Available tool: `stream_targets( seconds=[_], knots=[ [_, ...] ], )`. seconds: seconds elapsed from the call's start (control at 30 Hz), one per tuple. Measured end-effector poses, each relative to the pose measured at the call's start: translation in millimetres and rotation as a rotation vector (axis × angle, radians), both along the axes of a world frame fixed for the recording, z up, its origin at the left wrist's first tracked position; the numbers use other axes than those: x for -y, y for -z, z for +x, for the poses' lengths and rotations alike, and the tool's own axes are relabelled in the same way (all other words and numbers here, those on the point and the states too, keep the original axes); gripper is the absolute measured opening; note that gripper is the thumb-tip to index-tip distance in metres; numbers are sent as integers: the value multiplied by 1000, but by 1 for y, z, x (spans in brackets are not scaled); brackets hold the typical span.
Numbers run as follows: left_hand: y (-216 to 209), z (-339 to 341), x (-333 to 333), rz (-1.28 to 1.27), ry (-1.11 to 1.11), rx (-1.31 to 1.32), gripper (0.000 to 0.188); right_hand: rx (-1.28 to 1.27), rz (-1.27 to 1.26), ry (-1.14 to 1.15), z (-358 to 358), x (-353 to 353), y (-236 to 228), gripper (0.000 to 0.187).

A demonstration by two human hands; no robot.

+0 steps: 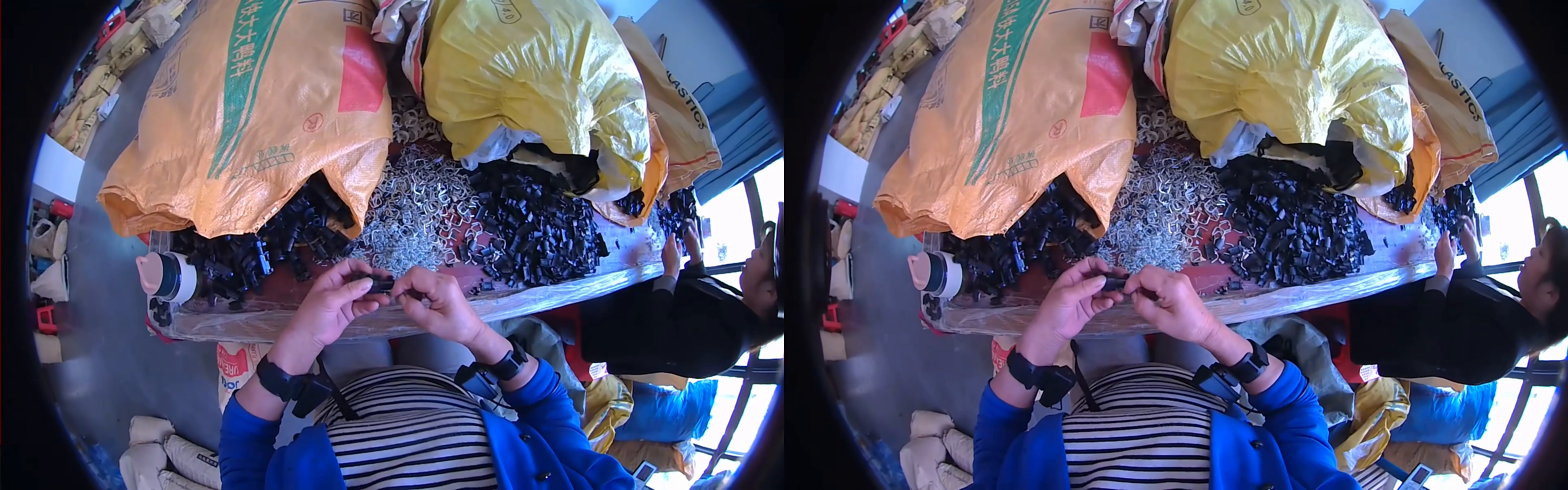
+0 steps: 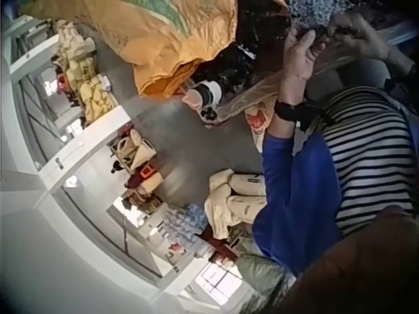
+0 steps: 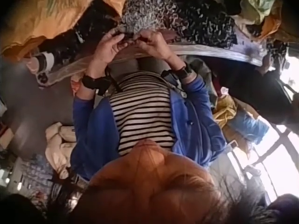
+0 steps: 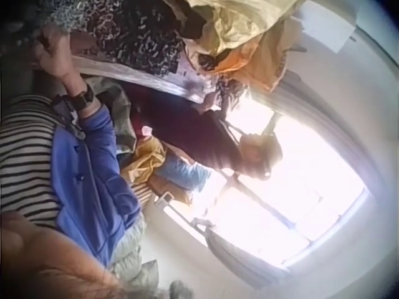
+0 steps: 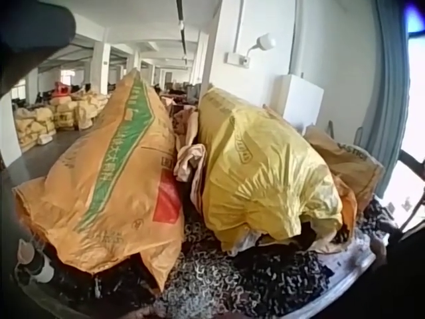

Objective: Manually sort and inspect small black plastic components at a factory workbench.

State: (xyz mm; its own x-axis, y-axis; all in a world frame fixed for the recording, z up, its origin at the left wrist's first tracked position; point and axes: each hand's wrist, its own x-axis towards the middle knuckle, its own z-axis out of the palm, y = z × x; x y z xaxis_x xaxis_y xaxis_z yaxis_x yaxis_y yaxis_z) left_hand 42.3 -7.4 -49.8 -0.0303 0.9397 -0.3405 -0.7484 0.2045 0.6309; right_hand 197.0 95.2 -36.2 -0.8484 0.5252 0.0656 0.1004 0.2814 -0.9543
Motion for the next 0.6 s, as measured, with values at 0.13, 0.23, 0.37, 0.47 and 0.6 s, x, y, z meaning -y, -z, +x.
stream_targets(
  seconds=[0.13, 0.23, 0.37, 0.47, 0.6],
  knots=[
    [8, 7, -2, -145, -205, 136, 19, -95, 49, -129, 3, 5, 4, 10],
    [-1, 16, -7, -73, -143, 46, 21, -63, 5, -99, 2, 7, 3, 13],
    [6, 21, -14, 30, -57, -349, 23, -33, 15, -71, 5, 8, 5, 13],
    [5, 20, -12, -11, -46, -318, 24, -19, 88, -42, 6, 4, 8, 11],
    [11, 26, -9, -102, 5, -174, 25, -44, 84, 15, 2, 1, 4, 8]
  ],
)
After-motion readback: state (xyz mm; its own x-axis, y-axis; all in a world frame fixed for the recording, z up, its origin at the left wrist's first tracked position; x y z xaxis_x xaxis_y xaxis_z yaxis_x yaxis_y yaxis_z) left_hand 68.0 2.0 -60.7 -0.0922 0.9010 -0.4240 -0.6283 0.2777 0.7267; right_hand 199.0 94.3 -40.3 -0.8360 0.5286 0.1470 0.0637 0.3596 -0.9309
